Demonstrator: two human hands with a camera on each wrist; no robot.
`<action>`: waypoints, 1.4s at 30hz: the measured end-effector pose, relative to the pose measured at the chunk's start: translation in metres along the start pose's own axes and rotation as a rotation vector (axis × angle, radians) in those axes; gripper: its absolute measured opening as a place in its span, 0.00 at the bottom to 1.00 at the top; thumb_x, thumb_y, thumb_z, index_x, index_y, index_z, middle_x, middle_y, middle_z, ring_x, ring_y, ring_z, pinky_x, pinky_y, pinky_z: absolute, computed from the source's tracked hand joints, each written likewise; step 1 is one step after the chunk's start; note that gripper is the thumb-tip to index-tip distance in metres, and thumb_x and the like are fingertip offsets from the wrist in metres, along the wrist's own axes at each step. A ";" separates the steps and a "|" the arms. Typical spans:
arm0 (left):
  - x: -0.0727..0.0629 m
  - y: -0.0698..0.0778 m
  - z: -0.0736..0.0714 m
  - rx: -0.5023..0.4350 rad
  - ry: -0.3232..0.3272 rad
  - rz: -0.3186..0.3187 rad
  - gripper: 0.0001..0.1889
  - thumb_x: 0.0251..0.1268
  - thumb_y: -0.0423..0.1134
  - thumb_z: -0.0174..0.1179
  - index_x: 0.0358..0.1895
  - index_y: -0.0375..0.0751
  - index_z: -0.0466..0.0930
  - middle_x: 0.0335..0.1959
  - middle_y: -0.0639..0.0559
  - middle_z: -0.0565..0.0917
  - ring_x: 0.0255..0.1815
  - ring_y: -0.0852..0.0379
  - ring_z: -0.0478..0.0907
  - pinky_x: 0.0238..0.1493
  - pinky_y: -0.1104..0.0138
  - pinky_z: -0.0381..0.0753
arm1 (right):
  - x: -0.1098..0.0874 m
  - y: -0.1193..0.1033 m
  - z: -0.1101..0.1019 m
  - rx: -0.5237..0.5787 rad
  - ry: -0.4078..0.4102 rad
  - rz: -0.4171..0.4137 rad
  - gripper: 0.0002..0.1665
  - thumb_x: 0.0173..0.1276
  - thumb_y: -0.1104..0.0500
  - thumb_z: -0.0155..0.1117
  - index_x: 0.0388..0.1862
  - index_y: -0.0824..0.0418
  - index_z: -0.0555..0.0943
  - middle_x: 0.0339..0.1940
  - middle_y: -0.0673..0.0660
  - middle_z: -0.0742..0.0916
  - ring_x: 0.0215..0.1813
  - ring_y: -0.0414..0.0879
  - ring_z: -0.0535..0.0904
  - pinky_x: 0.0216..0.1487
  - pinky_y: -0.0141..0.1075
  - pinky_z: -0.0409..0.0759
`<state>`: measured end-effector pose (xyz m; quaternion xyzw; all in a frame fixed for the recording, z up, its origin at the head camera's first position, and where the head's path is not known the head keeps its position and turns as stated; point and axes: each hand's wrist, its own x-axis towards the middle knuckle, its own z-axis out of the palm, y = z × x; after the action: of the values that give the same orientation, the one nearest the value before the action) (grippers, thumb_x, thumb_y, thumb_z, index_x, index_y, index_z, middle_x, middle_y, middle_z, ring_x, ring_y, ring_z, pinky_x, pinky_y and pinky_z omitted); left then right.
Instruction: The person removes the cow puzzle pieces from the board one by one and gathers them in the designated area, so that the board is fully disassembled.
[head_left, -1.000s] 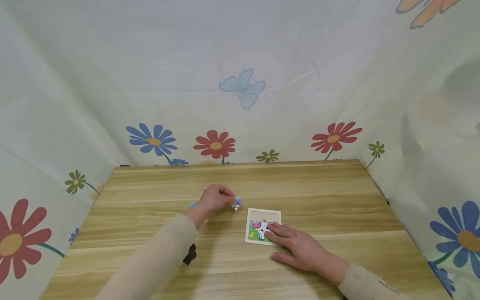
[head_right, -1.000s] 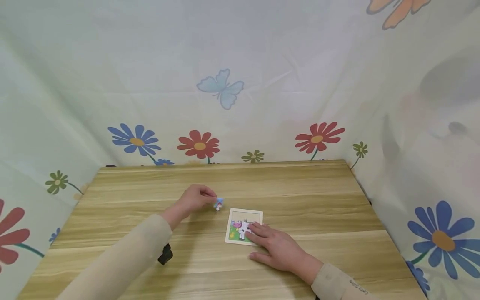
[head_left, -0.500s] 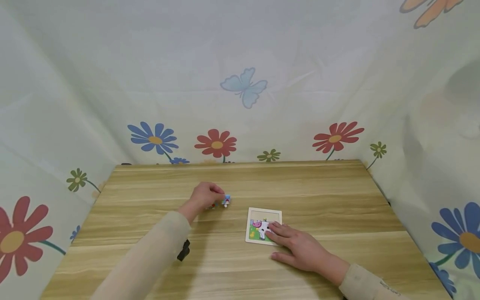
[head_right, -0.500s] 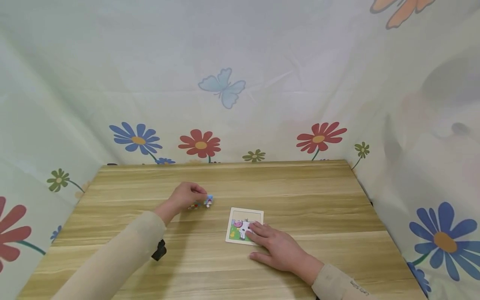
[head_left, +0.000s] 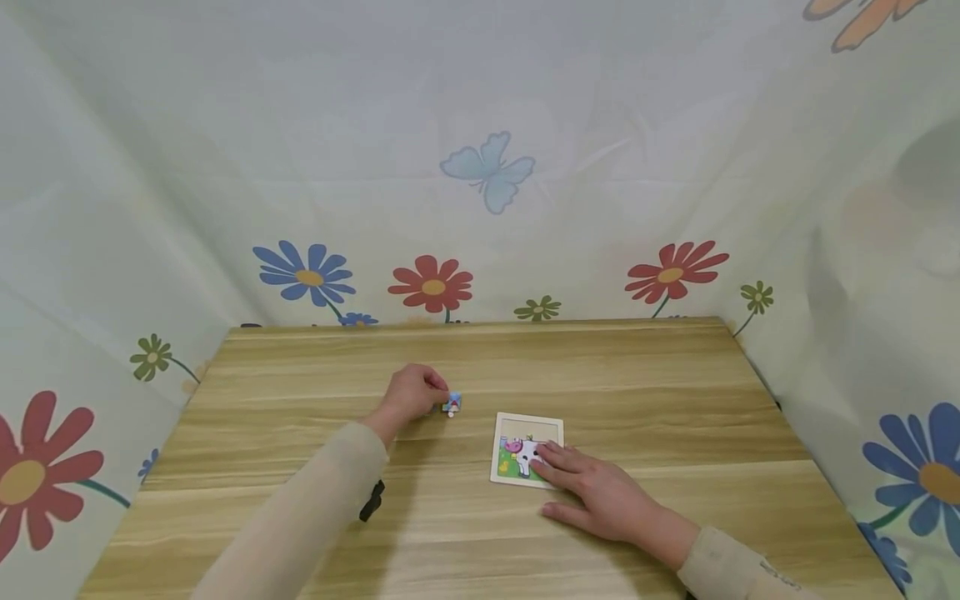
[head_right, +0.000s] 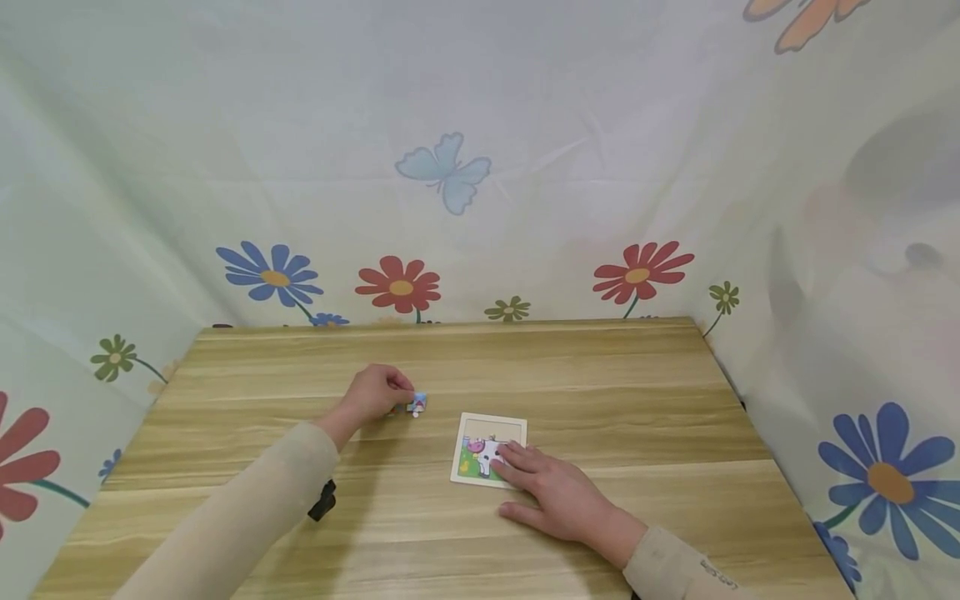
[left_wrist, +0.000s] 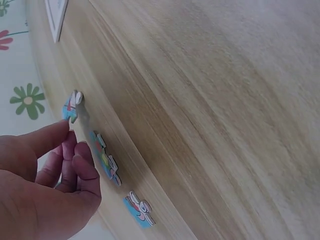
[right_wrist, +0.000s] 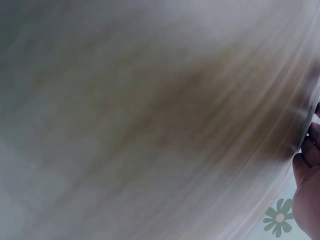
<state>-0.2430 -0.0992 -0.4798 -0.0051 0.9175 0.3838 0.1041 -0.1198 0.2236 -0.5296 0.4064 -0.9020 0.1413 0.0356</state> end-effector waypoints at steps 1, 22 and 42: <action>0.000 0.000 0.001 0.014 0.003 0.008 0.05 0.55 0.37 0.68 0.30 0.41 0.82 0.27 0.52 0.80 0.28 0.55 0.73 0.28 0.67 0.74 | 0.000 0.000 0.000 0.002 0.002 0.000 0.37 0.67 0.36 0.54 0.71 0.49 0.65 0.72 0.52 0.65 0.70 0.52 0.62 0.61 0.51 0.68; 0.005 -0.004 0.008 0.195 0.065 0.092 0.07 0.55 0.36 0.69 0.27 0.44 0.79 0.25 0.54 0.78 0.29 0.56 0.73 0.35 0.63 0.74 | 0.000 0.000 0.000 0.002 0.000 0.004 0.37 0.67 0.36 0.53 0.71 0.50 0.65 0.72 0.52 0.65 0.71 0.51 0.61 0.61 0.50 0.68; 0.005 -0.009 0.010 0.211 -0.026 0.190 0.06 0.56 0.35 0.68 0.35 0.41 0.82 0.32 0.52 0.80 0.35 0.57 0.74 0.42 0.63 0.75 | 0.001 -0.003 -0.002 0.014 -0.012 0.028 0.37 0.67 0.36 0.55 0.71 0.49 0.65 0.73 0.50 0.65 0.72 0.49 0.60 0.63 0.49 0.66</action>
<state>-0.2455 -0.0977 -0.4937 0.0975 0.9477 0.2934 0.0791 -0.1184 0.2215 -0.5267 0.3946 -0.9069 0.1457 0.0252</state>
